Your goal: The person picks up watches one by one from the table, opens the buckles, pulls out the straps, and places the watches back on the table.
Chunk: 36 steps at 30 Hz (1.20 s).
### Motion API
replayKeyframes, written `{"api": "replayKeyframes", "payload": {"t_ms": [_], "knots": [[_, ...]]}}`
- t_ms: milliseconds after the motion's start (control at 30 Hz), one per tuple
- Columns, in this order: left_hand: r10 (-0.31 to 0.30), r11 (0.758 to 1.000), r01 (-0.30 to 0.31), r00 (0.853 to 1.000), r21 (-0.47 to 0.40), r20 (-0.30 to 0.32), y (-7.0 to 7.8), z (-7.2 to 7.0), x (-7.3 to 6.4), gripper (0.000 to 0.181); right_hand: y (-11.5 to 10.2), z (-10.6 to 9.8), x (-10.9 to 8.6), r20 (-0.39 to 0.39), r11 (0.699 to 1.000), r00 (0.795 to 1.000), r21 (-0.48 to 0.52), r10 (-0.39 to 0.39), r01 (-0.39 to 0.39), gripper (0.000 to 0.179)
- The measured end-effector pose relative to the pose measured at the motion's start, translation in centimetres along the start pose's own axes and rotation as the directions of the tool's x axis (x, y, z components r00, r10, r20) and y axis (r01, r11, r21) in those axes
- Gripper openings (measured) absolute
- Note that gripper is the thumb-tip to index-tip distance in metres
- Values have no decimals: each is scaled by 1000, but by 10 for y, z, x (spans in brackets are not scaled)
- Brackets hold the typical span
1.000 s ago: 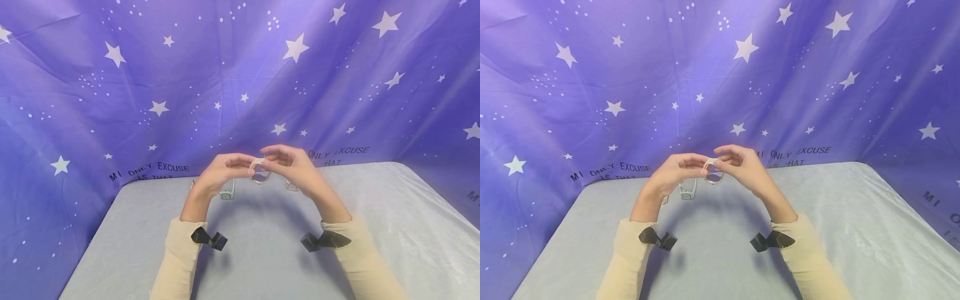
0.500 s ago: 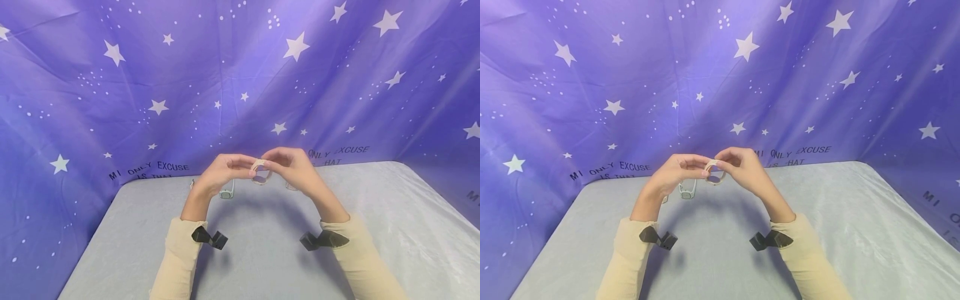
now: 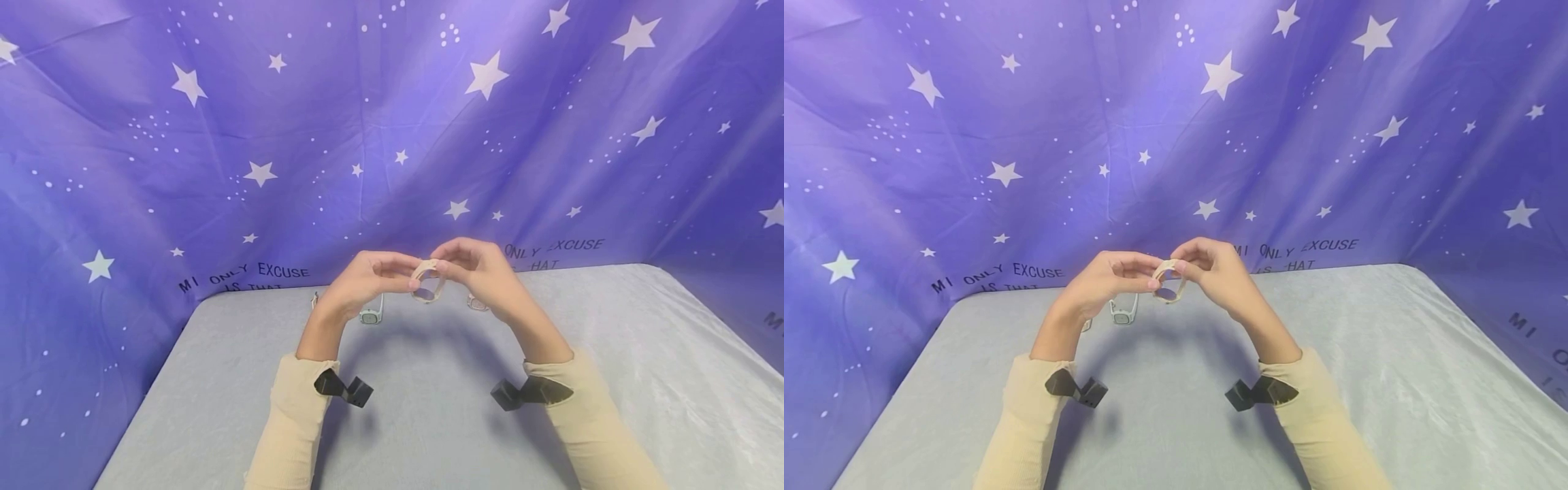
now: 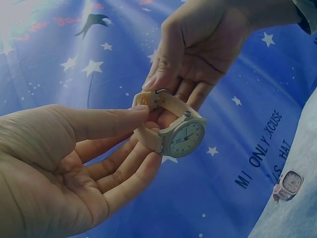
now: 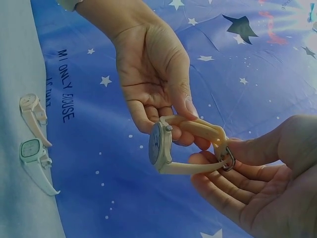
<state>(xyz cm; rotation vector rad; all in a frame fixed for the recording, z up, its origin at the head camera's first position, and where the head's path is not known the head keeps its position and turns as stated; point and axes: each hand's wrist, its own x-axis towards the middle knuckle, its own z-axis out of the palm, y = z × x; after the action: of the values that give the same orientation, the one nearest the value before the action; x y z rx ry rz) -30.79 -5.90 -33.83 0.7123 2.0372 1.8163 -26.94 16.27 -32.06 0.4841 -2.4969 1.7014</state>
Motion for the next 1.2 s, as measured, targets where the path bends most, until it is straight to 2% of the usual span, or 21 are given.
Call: {"api": "replayKeyframes", "payload": {"t_ms": [133,367,567,767,967,1200], "knots": [[7,1000,-7,1000,3,-21,0,1,0,36,0,0,1,3,1000,1000,16,12,-12,20],[20,999,-18,999,27,-50,2,3,-1,32,2,0,1,28,997,1000,-80,10,-8,25],[8,999,-6,999,50,-35,2,4,-1,29,1,2,1,37,992,999,-126,11,-6,17],[0,999,1,1000,32,-25,1,7,-1,26,-1,3,0,37,994,998,-101,45,-41,15],[-14,999,15,999,34,-39,2,7,-1,26,0,3,0,24,998,999,-56,42,-40,16],[-20,1000,20,999,12,-38,4,5,-1,28,4,1,2,29,998,999,50,35,-37,20]]}}
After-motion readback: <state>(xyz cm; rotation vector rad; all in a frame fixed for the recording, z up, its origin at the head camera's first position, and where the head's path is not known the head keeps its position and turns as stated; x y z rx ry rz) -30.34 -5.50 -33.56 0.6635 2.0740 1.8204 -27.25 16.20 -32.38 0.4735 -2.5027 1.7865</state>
